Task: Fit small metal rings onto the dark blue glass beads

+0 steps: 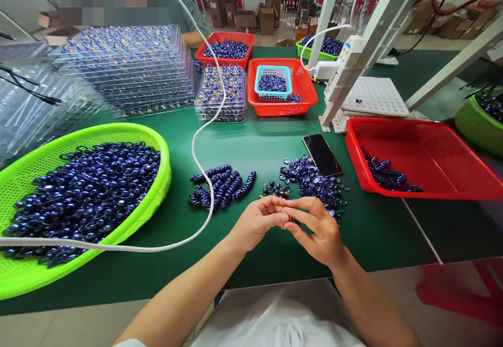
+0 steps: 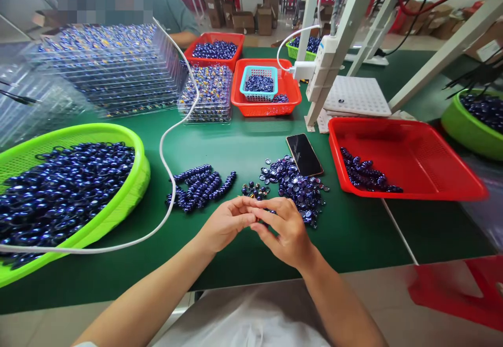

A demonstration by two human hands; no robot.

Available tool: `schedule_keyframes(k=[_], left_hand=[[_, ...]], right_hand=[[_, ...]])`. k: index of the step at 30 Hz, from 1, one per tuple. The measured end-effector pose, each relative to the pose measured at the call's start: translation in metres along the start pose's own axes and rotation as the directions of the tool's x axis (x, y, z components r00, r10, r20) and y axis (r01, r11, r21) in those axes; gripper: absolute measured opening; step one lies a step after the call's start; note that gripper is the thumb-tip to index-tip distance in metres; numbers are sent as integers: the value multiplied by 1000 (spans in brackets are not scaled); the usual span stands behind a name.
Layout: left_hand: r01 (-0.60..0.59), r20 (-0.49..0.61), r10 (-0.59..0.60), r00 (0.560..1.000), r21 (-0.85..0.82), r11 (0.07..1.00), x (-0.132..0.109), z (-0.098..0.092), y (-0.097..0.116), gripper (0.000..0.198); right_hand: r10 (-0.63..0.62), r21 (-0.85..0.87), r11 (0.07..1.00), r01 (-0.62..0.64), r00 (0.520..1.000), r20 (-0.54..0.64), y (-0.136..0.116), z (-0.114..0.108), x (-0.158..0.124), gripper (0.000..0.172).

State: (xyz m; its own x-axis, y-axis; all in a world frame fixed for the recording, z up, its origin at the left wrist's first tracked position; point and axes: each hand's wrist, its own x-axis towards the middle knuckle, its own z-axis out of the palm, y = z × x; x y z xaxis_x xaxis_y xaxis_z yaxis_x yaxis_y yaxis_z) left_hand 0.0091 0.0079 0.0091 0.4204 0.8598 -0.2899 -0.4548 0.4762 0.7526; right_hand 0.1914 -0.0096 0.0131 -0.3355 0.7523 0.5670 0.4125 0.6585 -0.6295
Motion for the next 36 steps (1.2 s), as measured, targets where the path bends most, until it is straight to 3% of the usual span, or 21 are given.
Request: schedule_keyframes(k=[7, 12, 15, 18, 21, 23, 24, 26, 28, 31, 36], left_hand=[[-69, -123, 73, 990, 34, 997, -1, 5, 0, 32], [-120, -189, 150, 970, 161, 980, -3, 10, -3, 28], [-208, -220, 271, 937, 272, 939, -4, 12, -10, 19], [-265, -202, 364, 909, 392, 881, -7, 14, -17, 13], [-280, -113, 378, 919, 487, 827, -13, 13, -14, 15], [-326, -24, 430, 903, 613, 719, -19, 8, -4, 18], [-351, 16, 479, 878, 703, 619, -23, 3, 3, 19], [-332, 76, 590, 803, 881, 337, -29, -13, 18, 22], [-206, 114, 654, 748, 976, 65, -33, -34, 32, 24], [-69, 170, 611, 773, 980, -185, -32, -65, 41, 26], [-43, 233, 537, 811, 938, -343, -23, -86, 34, 24]], right_hand=[[77, -50, 995, -84, 990, -120, 1, 5, -3, 29], [207, -5, 978, -209, 974, -92, 0, 7, 0, 17], [238, 38, 971, -236, 969, -60, -1, 6, 2, 14], [230, 47, 973, -228, 972, -45, -1, 5, 2, 11], [216, 40, 976, -214, 975, -43, 1, 4, 1, 10], [215, 43, 976, -213, 976, -31, 2, 3, -1, 10], [219, 45, 975, -218, 975, -24, 3, 3, -1, 10], [231, 50, 972, -230, 973, -11, 3, 1, -2, 9], [234, 57, 971, -233, 972, -3, 2, 0, -3, 8], [224, 61, 973, -224, 975, 9, 0, 1, -3, 8], [224, 56, 973, -224, 975, -7, 0, 2, -1, 8]])
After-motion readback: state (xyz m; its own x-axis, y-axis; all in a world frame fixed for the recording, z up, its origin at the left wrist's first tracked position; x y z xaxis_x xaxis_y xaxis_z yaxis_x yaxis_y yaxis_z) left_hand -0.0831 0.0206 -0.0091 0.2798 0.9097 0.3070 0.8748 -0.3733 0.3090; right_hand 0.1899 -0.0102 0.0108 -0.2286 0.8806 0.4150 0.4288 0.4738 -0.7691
